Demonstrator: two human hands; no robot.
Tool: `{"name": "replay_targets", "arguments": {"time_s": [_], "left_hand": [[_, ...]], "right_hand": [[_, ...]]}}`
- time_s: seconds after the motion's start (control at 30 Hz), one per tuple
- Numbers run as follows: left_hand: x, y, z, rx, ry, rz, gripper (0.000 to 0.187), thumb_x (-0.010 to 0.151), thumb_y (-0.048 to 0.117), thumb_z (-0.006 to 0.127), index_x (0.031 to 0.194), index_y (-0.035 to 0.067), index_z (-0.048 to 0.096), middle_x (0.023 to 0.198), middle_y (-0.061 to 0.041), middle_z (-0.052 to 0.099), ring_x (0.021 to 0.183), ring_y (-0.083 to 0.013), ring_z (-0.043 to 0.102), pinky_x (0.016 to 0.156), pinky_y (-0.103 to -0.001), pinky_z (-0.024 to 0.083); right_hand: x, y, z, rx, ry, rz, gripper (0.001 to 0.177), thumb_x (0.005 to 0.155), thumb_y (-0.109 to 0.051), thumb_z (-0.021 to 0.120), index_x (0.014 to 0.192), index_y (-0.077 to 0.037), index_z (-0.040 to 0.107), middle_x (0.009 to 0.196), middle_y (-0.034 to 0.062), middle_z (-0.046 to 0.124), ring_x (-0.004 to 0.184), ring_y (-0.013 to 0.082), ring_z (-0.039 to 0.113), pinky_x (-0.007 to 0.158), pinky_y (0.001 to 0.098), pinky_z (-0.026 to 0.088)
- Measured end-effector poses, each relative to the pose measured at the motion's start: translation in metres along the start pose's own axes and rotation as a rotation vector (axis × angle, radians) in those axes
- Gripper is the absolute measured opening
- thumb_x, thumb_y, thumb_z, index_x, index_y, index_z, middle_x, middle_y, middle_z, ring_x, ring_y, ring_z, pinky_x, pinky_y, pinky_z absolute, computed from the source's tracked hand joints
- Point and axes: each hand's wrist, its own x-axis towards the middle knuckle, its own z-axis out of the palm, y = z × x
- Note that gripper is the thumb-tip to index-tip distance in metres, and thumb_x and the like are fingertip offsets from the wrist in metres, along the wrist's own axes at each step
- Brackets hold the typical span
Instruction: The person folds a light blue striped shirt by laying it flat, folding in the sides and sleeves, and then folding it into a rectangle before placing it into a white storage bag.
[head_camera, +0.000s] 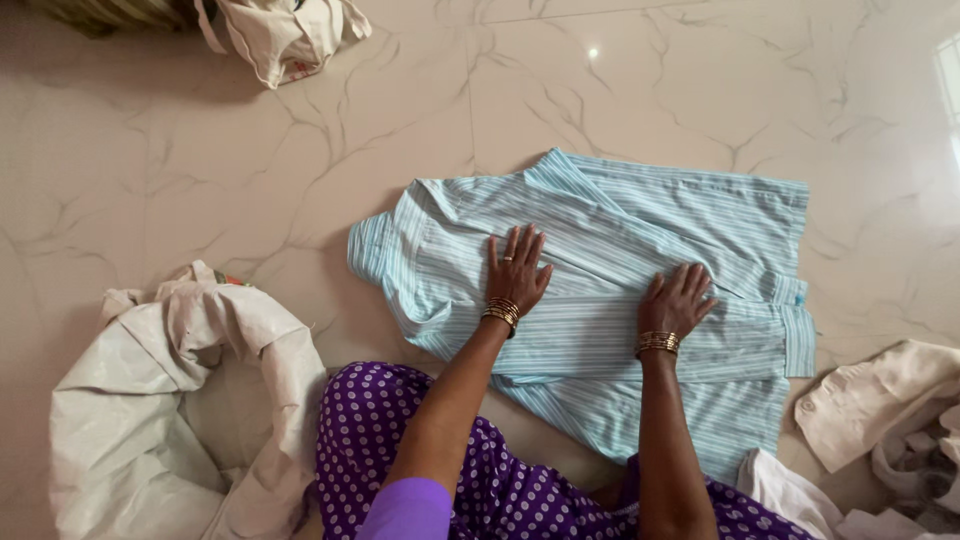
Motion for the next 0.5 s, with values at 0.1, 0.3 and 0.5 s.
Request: {"name": "replay_targets", "arguments": {"time_s": [0.1,0.3,0.5], "left_hand": [[-0.004,-0.001,0.001,-0.106,0.027,0.006,0.056,0.105,0.049,0.043,0.151,0.018,0.049,0.168,-0.004,0.033,0.156,-0.0266,0.026,0.127,-0.06,0.011],[-0.006,0.001,-0.008,-0.16,0.104,0.015,0.051,0.101,0.041,0.05,0.146,0.019,0.055,0.163,-0.005,0.039,0.152,-0.0275,0.032,0.125,-0.062,0.013],[-0.004,0.001,-0.016,-0.194,0.08,0.016,0.051,0.097,0.041,0.055,0.142,0.017,0.057,0.161,-0.007,0.043,0.151,-0.0285,0.033,0.123,-0.063,0.014]], "right_hand": [[0.042,-0.034,0.002,0.382,0.015,0.02,0.03,0.11,-0.038,0.056,0.122,-0.016,0.073,0.139,0.0048,0.067,0.132,0.0251,0.057,0.118,0.0506,0.041],[0.128,-0.151,0.0,0.369,-0.093,-0.089,0.021,0.081,-0.033,0.082,0.095,-0.016,0.08,0.108,0.0098,0.072,0.102,0.0357,0.06,0.084,0.0549,0.045],[0.159,-0.188,0.021,0.397,-0.192,0.085,0.021,0.103,-0.036,0.067,0.11,-0.018,0.076,0.122,0.0055,0.071,0.117,0.0281,0.062,0.104,0.0464,0.051]]}}
